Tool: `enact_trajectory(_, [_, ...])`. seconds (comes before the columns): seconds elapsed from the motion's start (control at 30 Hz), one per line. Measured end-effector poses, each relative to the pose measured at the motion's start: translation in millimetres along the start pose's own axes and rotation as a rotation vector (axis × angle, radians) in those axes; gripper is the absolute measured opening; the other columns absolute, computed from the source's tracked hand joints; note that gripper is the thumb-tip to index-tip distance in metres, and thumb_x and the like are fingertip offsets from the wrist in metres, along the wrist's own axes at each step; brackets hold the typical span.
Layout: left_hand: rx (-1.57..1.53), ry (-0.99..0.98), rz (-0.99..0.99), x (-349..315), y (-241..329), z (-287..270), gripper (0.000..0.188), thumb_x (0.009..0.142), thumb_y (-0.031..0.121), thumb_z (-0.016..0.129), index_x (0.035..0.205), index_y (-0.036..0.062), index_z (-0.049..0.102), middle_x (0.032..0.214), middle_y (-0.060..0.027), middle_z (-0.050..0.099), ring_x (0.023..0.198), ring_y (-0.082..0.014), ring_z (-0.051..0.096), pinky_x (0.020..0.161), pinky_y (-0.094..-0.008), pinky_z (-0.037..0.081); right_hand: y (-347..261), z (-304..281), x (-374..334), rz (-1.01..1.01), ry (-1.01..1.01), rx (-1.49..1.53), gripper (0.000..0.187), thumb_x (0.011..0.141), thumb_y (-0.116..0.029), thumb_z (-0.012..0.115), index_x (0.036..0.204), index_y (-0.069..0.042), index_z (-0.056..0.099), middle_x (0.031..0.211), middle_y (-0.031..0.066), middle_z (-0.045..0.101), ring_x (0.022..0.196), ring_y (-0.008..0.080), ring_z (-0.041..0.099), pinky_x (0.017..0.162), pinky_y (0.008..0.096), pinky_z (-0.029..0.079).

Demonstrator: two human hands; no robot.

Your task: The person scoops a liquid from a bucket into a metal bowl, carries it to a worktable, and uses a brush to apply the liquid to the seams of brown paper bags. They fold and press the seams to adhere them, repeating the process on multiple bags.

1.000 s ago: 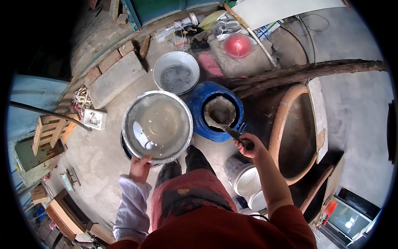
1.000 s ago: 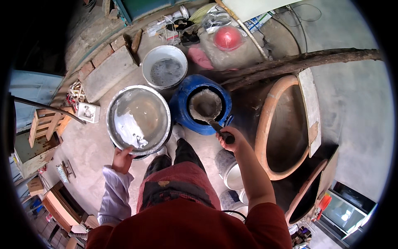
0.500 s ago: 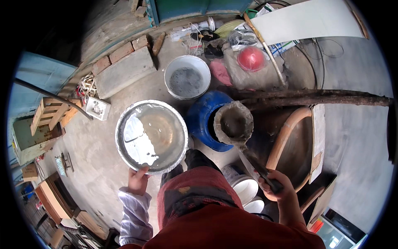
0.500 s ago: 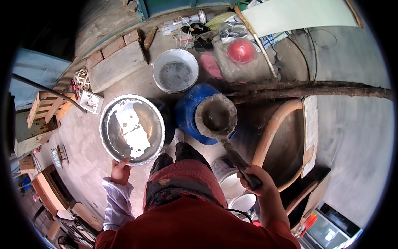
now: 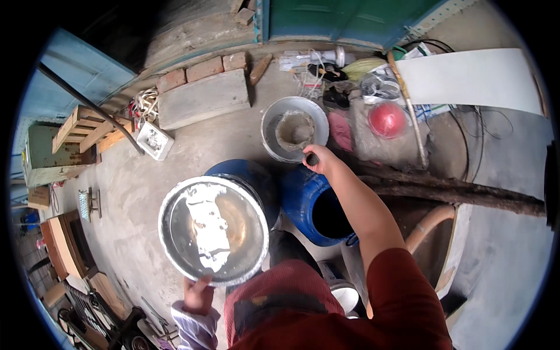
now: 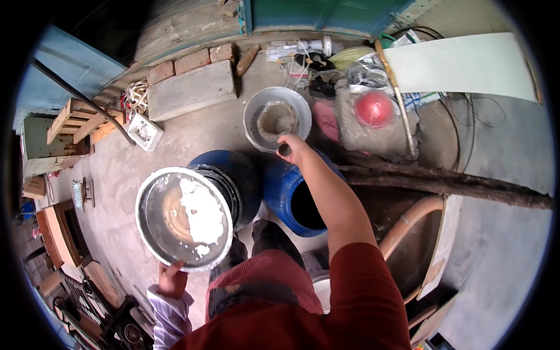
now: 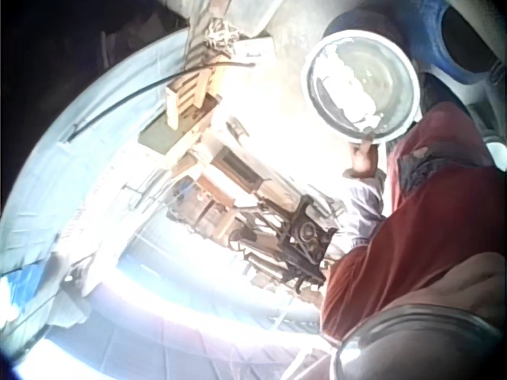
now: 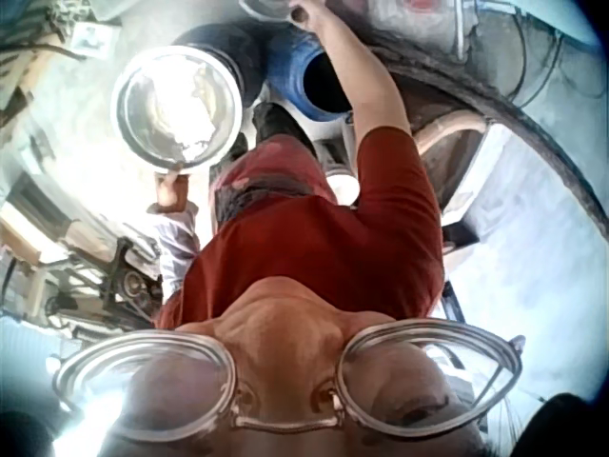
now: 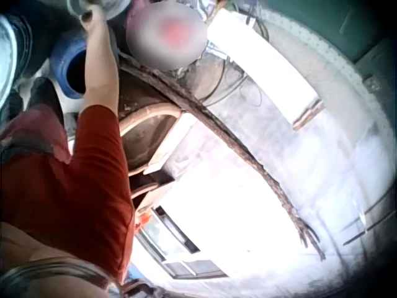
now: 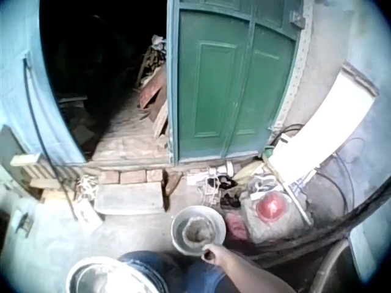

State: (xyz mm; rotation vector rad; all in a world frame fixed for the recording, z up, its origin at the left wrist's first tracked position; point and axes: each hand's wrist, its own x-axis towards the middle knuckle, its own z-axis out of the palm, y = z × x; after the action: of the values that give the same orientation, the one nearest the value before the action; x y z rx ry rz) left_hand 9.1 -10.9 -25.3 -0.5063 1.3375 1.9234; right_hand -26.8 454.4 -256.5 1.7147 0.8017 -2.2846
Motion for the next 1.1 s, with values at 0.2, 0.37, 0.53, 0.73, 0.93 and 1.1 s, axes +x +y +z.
enact_trajectory(0.2, [-0.078,0.074,-0.018,0.7,-8.1,-2.8,0.057,0.075,0.001,0.060,0.130,-0.0021,0.043,0.126,-0.0129,0.053,0.118,-0.0290,0.050,0.101,-0.0430,0.038,29.9,40.8,121.8,-0.091,0.347,-0.727,0.041,0.068,-0.005,0.068,0.108,0.000,0.057,0.089,0.0134,0.062,0.073,0.0288,0.062,0.057,0.0416,0.054])
enact_trajectory(0.37, [-0.145,0.242,0.020,8.4,-14.1,-4.8,0.057,0.074,0.000,0.062,0.128,-0.0015,0.043,0.118,-0.0131,0.056,0.112,-0.0289,0.052,0.099,-0.0441,0.037,50.5,60.1,143.4,-0.256,0.541,-1.373,0.033,0.077,-0.016,0.059,0.105,-0.001,0.066,0.116,0.0192,0.061,0.112,0.0308,0.057,0.093,0.0365,0.047])
enact_trajectory(0.53, [-0.151,0.308,0.031,12.5,-17.8,-23.4,0.060,0.074,-0.001,0.063,0.130,-0.0007,0.042,0.119,-0.0140,0.056,0.113,-0.0303,0.052,0.099,-0.0453,0.038,58.2,56.0,179.6,-0.224,0.458,-1.502,0.033,0.077,-0.015,0.058,0.106,-0.002,0.066,0.116,0.0205,0.061,0.111,0.0306,0.058,0.091,0.0366,0.048])
enact_trajectory(0.73, [-0.142,0.325,0.035,0.0,-14.2,-42.5,0.058,0.074,0.000,0.063,0.128,-0.0009,0.044,0.119,-0.0131,0.056,0.112,-0.0288,0.052,0.099,-0.0439,0.038,80.7,38.8,173.6,-0.394,0.578,-0.798,0.021,0.080,-0.013,0.061,0.096,0.000,0.062,0.099,0.0223,0.061,0.094,0.0399,0.056,0.081,0.0431,0.049])
enact_trajectory(0.93, [-0.082,0.279,0.029,-28.1,-0.4,-58.7,0.051,0.073,0.000,0.061,0.123,-0.0023,0.047,0.111,-0.0108,0.058,0.105,-0.0242,0.054,0.095,-0.0385,0.039,147.1,100.3,-32.7,-1.152,0.109,-1.372,0.044,0.088,-0.040,0.055,0.112,-0.003,0.058,0.108,0.0171,0.058,0.103,0.0365,0.054,0.088,0.0418,0.046])
enact_trajectory(1.1, [-0.068,0.187,0.006,-44.4,10.4,-65.6,0.046,0.078,0.002,0.056,0.123,-0.0041,0.049,0.115,-0.0123,0.058,0.109,-0.0252,0.054,0.096,-0.0389,0.038,202.7,85.4,-54.3,-0.946,0.196,-1.536,0.026,0.088,-0.032,0.056,0.090,-0.006,0.058,0.094,0.0174,0.061,0.089,0.0345,0.061,0.075,0.0441,0.049])
